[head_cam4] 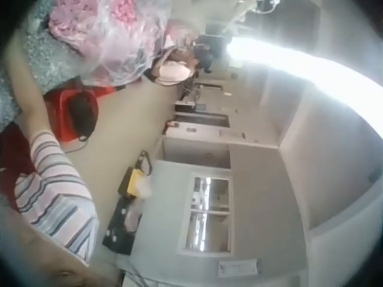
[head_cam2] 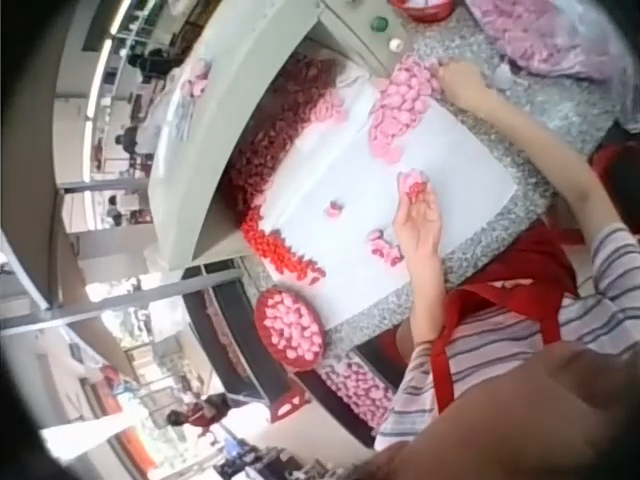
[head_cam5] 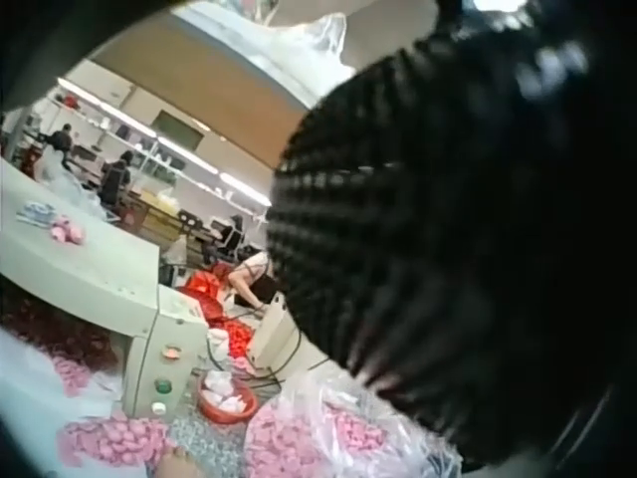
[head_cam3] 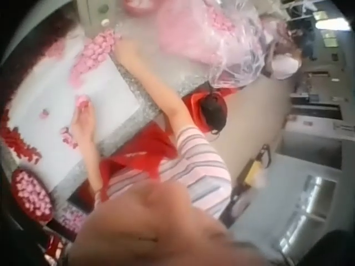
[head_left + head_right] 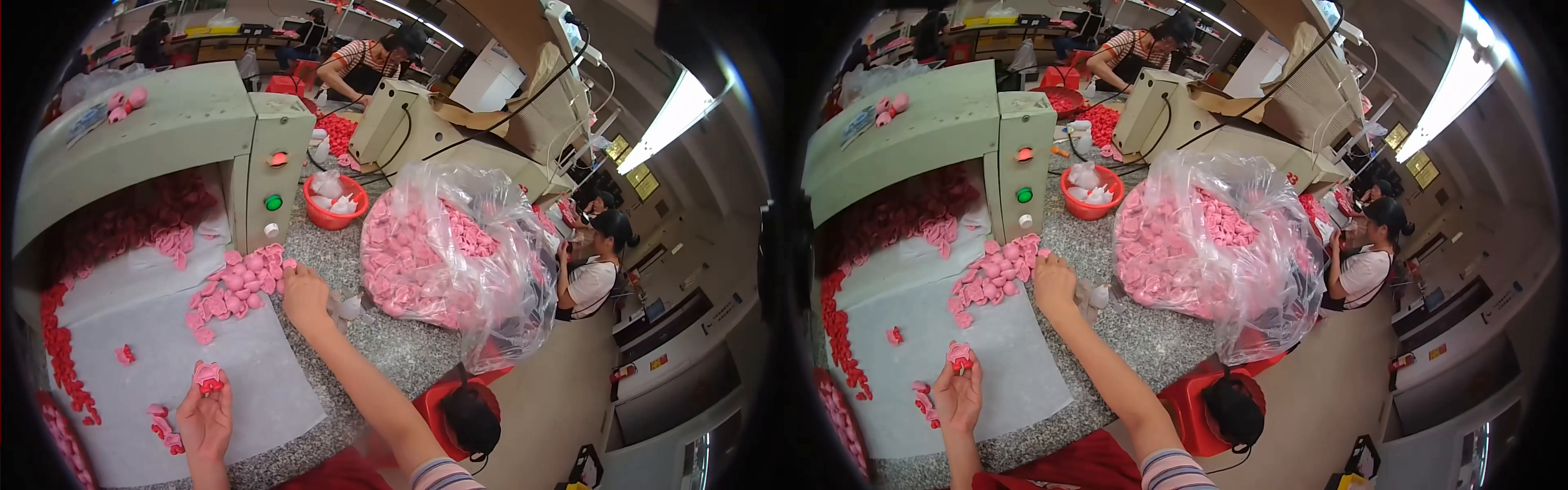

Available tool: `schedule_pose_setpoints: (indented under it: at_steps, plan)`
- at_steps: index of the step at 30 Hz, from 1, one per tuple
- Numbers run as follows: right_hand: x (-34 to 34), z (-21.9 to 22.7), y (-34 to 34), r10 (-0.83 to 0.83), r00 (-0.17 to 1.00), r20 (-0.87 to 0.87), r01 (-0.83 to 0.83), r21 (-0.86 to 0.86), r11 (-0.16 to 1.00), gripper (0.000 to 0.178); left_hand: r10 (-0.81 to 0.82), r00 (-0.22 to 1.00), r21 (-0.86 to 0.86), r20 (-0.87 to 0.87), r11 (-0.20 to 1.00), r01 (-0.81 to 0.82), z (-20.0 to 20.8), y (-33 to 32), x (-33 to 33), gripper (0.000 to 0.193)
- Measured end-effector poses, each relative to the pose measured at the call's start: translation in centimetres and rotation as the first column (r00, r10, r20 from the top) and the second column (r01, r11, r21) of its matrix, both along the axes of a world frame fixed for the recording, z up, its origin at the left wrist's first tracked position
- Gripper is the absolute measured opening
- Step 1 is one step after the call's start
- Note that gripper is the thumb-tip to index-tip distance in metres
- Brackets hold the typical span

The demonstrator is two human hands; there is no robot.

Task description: Assembling small pink plastic toy components at a factory workbench using a handheld assembly aid.

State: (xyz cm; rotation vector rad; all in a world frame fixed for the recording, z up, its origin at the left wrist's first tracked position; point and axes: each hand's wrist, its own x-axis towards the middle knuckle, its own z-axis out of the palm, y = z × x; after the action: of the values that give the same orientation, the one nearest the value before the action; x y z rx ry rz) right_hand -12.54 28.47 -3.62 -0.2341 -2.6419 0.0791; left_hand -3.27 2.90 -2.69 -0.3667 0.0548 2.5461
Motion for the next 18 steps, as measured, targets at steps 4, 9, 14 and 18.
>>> schedule_pose_setpoints:
  at_steps: [4, 9, 14, 18]
  plan:
    - [3.0, 3.5, -2.5, 0.114, 0.992, -0.060, -0.128, -0.361, 0.924, 0.025, 0.063, 0.998, -0.042, 0.000, 0.997, -0.063, -0.5, -1.1, 0.0, 0.032]
    - [9.6, 0.4, -6.4, 0.427, 0.904, 0.027, 0.011, -0.999, 0.041, 0.027, 0.034, 0.999, -0.020, 0.001, 0.999, -0.034, 0.2, 0.4, -0.3, 0.040]
    - [11.0, 2.4, -8.4, 0.273, 0.956, 0.106, -0.180, -0.521, 0.835, 0.016, 0.089, 0.996, -0.114, 0.000, 0.990, -0.088, 1.3, -0.2, -0.7, 0.039]
    - [10.5, 2.2, -7.6, 0.429, 0.903, 0.029, -0.355, -0.514, 0.781, 0.018, 0.061, 0.998, -0.131, 0.019, 0.990, -0.058, 1.1, -0.5, -0.3, 0.040]
